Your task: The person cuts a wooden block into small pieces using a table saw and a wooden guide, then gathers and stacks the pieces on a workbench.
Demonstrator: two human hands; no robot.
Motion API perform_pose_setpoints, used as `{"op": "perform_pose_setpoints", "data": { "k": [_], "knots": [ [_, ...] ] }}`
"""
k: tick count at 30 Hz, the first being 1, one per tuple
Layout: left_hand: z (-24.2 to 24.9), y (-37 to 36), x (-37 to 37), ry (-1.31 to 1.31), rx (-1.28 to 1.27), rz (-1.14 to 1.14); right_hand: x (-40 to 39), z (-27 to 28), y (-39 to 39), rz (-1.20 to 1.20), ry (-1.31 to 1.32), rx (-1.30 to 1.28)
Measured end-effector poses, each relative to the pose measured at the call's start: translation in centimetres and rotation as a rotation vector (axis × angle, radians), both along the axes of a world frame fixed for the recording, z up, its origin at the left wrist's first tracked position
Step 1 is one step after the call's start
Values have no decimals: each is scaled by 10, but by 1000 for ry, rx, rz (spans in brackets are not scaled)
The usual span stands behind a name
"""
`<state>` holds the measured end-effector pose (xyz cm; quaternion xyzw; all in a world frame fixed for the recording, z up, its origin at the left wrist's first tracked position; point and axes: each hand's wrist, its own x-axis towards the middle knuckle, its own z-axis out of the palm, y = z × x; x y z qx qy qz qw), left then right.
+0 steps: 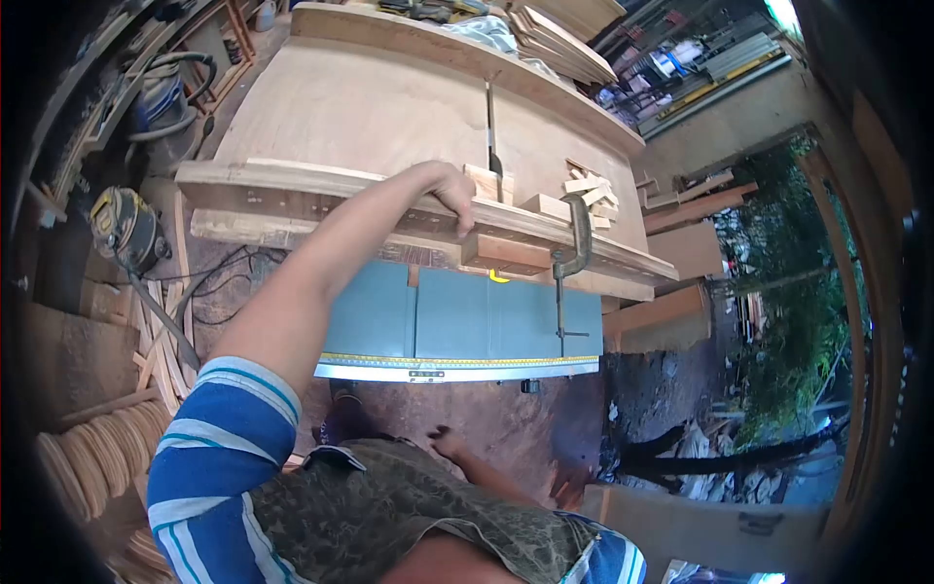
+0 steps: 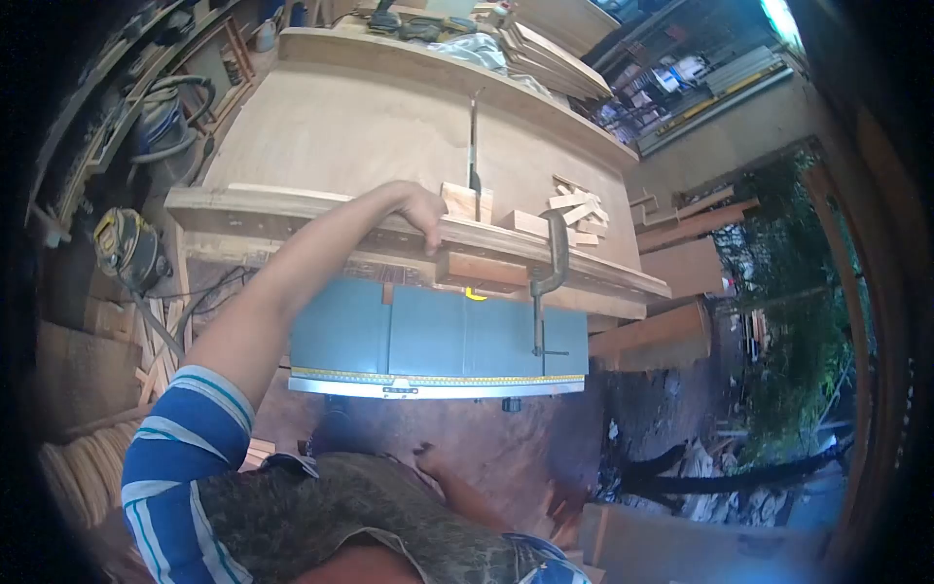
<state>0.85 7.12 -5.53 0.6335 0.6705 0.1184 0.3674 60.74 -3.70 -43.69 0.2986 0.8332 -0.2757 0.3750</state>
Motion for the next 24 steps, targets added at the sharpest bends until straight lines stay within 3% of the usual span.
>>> {"op": "perform_pose_setpoints", "data": {
  "k": [1,2,3,4,5,6,7,8,10,11,12,13,14,16,18,23,24],
  "knots": [
    [0,0,-1,4,2,-17,75,-79,18,-16,7,52],
    [1,-1,0,4,15,-21,61,17,0,-656,10,73],
    [3,-3,1,5,27,-25,78,64,0,-930,66,-12],
    [9,-7,2,2,21,-32,150,4,19,-909,117,90],
    [13,-8,2,6,20,-47,127,98,4,-1300,192,-23],
    [15,-9,3,17,13,-34,145,112,3,-1378,358,91],
    [16,-11,5,24,3,-19,154,138,6,-1480,334,109],
    [18,-12,6,28,-4,-33,143,170,1,-1608,472,293],
    [22,-12,6,-7,-72,-16,163,184,20,-1671,604,560],
    [21,-13,7,0,-77,-25,179,186,38,-1582,566,692],
    [21,-15,8,-8,-52,-10,257,113,82,-1421,806,973],
    [22,-16,7,-8,-21,6,219,163,84,-1599,787,890],
    [21,-16,6,-2,-22,0,222,175,106,-1655,744,908],
    [16,-14,5,-43,-11,33,153,265,106,-1644,837,858],
    [20,-14,5,-40,-40,19,145,276,139,-1595,1105,852],
    [28,-26,10,4,-46,24,112,322,216,-1239,1261,1019],
    [23,-29,7,-49,64,134,106,331,235,-1240,1339,962]
  ]
}}
